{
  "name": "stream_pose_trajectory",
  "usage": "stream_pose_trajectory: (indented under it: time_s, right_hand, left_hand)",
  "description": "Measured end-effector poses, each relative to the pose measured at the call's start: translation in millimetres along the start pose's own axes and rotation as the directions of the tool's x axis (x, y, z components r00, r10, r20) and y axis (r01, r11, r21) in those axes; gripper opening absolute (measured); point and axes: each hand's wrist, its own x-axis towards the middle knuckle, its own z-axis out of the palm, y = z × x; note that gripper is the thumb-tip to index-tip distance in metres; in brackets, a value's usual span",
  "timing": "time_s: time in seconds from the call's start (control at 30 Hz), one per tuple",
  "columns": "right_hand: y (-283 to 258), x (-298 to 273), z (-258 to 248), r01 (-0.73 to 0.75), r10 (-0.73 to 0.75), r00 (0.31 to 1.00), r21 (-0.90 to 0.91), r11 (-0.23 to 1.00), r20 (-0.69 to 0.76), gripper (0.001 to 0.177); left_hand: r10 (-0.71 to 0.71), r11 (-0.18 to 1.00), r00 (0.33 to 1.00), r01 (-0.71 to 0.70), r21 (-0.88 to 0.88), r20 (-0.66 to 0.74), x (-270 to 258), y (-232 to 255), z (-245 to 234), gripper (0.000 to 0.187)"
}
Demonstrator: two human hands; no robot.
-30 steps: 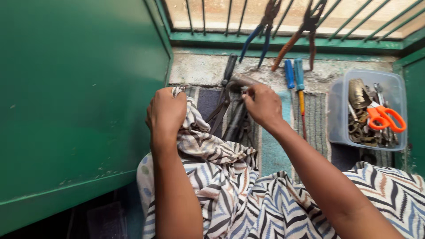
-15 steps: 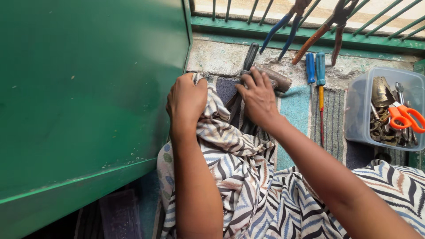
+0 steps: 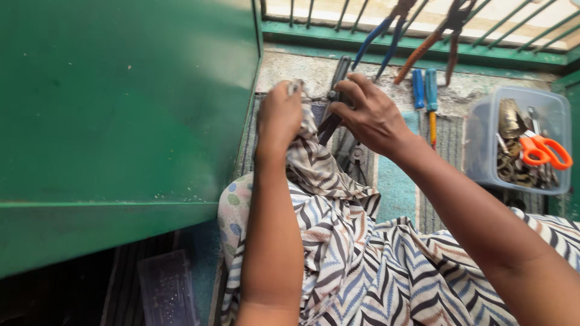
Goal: The person cleans various hand tools, including pliers, screwdrivers, and metal components, wiping them one at a time with a cloth.
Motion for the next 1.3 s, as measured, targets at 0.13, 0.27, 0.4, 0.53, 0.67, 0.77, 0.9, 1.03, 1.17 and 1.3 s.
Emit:
stream_pose_trajectory:
  time_s: [0.13, 0.27, 0.4, 0.53, 0.67, 0.77, 0.9, 1.03, 1.17, 1.3]
  right_hand:
    - [14, -3, -39, 0.05, -0.077, 0.983, -0.163, 0.985, -0.168, 0.01]
    - [15, -16, -86, 0.003, -0.044, 0.978, -0.195, 0.981, -0.203, 0.017]
    - [4, -35, -120, -0.113, 0.089, 0.943, -0.056, 0.992, -0.322, 0.05]
    - [-14, -72, -134, -0.269, 0.439, 0.793, 0.403, 0.875, -0.423, 0.084]
    - [-17, -121, -97, -0.476, 0.603, 0.776, 0.802, 0.362, 0.188, 0.048]
    - [-28, -151, -47, -0.464, 0.501, 0.765, 0.886, -0.008, 0.405, 0.038]
    - [-41, -177, -22, -0.5, 0.44, 0.672, 0.804, -0.323, 0.595, 0.039]
    - [-42, -182, -32, -0.444, 0.594, 0.514, 0.785, -0.432, 0.618, 0.044]
    - [-21, -185, -48, -0.565, 0.725, 0.413, 0.779, -0.271, 0.551, 0.045]
    - [-10, -181, -68, -0.79, 0.818, 0.272, 0.603, -0.112, 0.507, 0.05]
  left_hand:
    - [-0.016, 0.996, 0.977, 0.033, -0.078, 0.213, -15, 33, 35, 0.035]
    - [0.17, 0.98, 0.983, -0.162, -0.116, 0.069, -38, 55, 67, 0.03]
    - [0.336, 0.9, 0.934, -0.357, -0.249, -0.122, -53, 61, 97, 0.034]
    - [0.326, 0.711, 0.94, -0.312, -0.63, -0.098, -73, 65, 108, 0.032]
    - [0.322, 0.293, 0.946, -0.052, -0.955, 0.047, -83, 67, 123, 0.028]
    - [0.284, 0.157, 0.947, 0.108, -0.982, 0.149, -93, 64, 137, 0.021]
    - [0.212, 0.137, 0.942, 0.237, -0.962, 0.262, -101, 53, 148, 0.03]
    - [0.054, 0.252, 0.955, 0.27, -0.929, 0.292, -79, 34, 157, 0.022]
    - [-0.005, 0.411, 0.932, 0.332, -0.849, 0.363, -72, 28, 161, 0.029]
    - [0.014, 0.769, 0.981, 0.113, -0.629, 0.193, -72, 32, 153, 0.017]
